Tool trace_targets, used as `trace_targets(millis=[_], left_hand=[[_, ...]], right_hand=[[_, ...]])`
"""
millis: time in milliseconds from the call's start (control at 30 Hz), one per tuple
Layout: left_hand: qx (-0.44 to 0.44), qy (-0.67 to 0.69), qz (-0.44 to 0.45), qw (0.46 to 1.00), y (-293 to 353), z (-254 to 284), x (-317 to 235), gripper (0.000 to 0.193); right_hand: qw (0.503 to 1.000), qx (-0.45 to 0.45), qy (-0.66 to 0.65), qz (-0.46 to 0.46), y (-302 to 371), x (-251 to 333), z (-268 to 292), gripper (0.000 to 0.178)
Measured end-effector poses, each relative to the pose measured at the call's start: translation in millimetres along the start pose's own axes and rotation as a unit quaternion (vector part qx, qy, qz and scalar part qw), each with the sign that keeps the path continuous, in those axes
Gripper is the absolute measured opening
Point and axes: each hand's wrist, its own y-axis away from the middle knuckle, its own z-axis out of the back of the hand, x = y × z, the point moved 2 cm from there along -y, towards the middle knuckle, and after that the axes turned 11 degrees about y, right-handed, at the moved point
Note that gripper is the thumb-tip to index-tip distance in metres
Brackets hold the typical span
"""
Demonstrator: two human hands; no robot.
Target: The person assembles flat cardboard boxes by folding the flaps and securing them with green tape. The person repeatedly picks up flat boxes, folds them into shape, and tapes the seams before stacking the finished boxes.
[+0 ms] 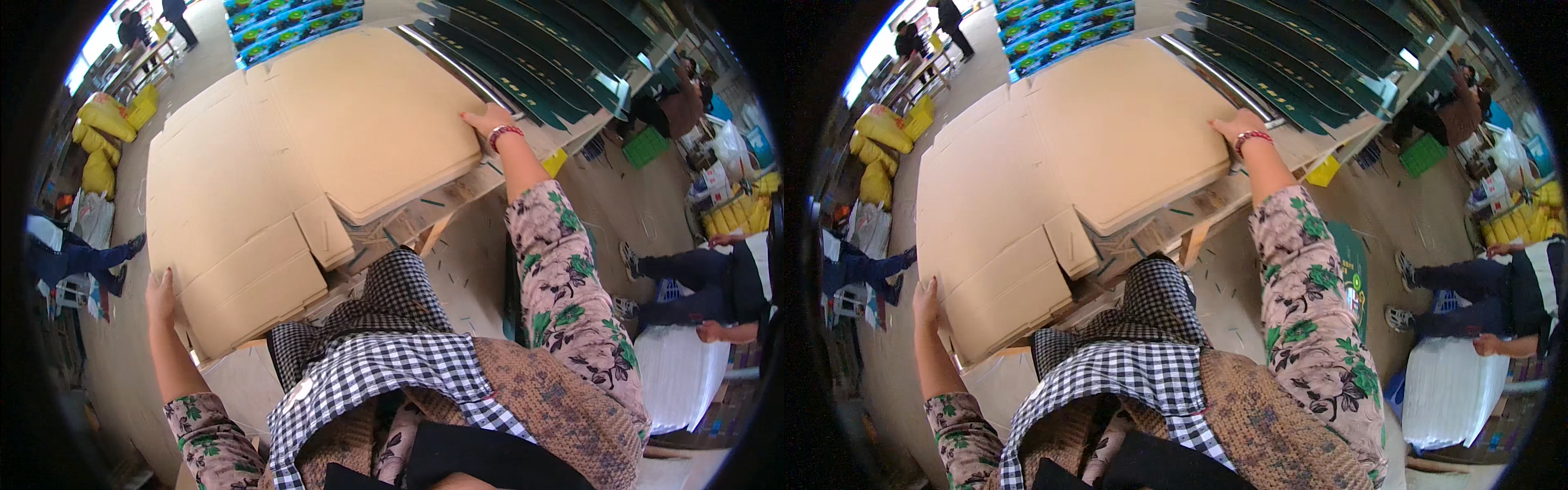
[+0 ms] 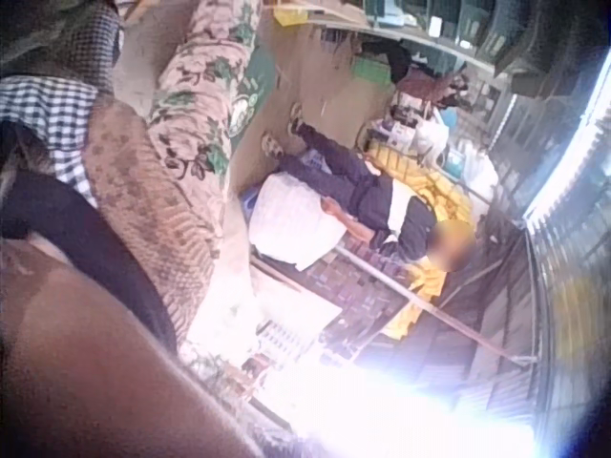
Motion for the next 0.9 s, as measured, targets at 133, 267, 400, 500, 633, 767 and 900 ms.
trace_targets(millis=[133, 267, 400, 500, 633, 767, 900], left_hand=[[-0.048, -0.050, 0.007, 0.998, 3.5, 2.0, -4.0, 0.058], [-0.140, -0.048, -0.015, 0.989, 5.4, 31.3, -2.7, 0.054], [-0.059, 0.098, 0.091, 0.989, 37.4, 58.1, -24.0, 0.040], [0.078, 0.232, 0.147, 0.958, 67.8, 31.2, -40.2, 0.027], [0.046, 0.300, 0.073, 0.950, 80.6, -30.6, -56.0, 0.024], [-0.071, -0.114, -0.068, 0.989, 85.7, -75.2, -83.7, 0.026], [-0.066, -0.309, -0.144, 0.938, 88.3, -108.0, -121.2, 0.032]], right_hand=[[0.995, -0.068, 0.057, 0.037, 2.9, -3.7, 28.2, 0.063], [0.944, -0.144, -0.291, 0.057, 30.2, -15.9, 75.3, 0.042], [0.664, -0.049, -0.711, 0.225, 105.6, -10.6, 96.5, 0.051], [0.641, -0.020, -0.766, 0.046, 154.7, 13.9, 39.5, 0.059], [0.559, 0.170, -0.809, 0.071, 163.4, 65.7, -49.0, 0.058], [0.557, 0.189, -0.797, 0.136, 161.1, 90.2, -54.6, 0.055], [0.675, 0.193, -0.695, 0.155, 198.9, 131.5, -34.2, 0.055]])
